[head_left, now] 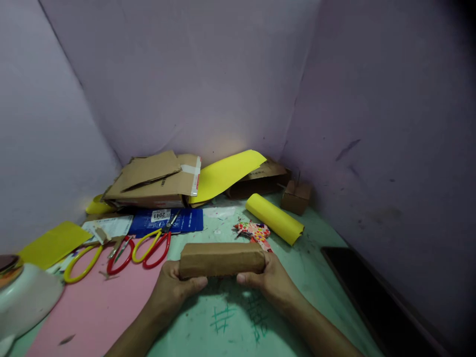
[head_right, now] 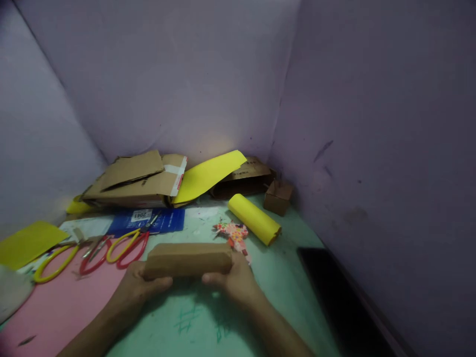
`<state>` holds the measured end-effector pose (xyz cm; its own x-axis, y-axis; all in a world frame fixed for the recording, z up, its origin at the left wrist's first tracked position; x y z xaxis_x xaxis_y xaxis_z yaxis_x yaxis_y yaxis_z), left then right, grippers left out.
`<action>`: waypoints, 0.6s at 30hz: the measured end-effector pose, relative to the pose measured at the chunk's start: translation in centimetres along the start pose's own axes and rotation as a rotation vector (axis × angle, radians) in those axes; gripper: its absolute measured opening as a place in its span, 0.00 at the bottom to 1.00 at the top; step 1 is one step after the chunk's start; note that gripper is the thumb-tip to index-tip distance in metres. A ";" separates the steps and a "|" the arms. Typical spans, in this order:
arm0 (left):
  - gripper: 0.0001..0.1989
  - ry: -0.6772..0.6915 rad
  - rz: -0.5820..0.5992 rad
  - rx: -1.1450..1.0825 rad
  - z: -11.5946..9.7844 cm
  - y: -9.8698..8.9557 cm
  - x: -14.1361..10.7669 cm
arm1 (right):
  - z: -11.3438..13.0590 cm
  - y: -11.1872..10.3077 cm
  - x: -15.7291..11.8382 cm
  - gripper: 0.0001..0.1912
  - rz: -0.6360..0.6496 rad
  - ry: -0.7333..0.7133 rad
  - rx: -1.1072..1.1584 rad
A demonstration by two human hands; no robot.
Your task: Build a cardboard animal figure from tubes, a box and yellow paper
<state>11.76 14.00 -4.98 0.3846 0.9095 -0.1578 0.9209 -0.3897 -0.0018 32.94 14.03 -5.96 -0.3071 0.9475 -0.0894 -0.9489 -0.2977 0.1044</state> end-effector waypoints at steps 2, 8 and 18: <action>0.14 0.003 0.014 -0.040 -0.4 0.5 -0.1 | -0.2 0.2 -0.1 0.21 -0.080 -0.008 -0.029; 0.12 -0.045 -0.014 -0.012 -1.3 1.4 -0.2 | -0.7 0.9 -0.2 0.18 -0.203 0.025 -0.041; 0.15 -0.063 -0.088 0.126 -2.0 -0.3 -0.3 | -0.2 0.3 -0.2 0.20 -0.198 0.038 -0.089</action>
<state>11.48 14.08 -2.98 0.2941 0.9318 -0.2129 0.9342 -0.3273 -0.1417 32.66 13.75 -6.06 -0.1153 0.9839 -0.1365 -0.9931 -0.1174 -0.0069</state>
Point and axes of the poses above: each hand's wrist, its own x-axis towards the middle knuckle, its own y-axis out of the palm, z = x × y, the point moved 1 cm from there along x, towards the middle knuckle, and after that the axes turned 13 degrees about z, right-handed, at the moved point
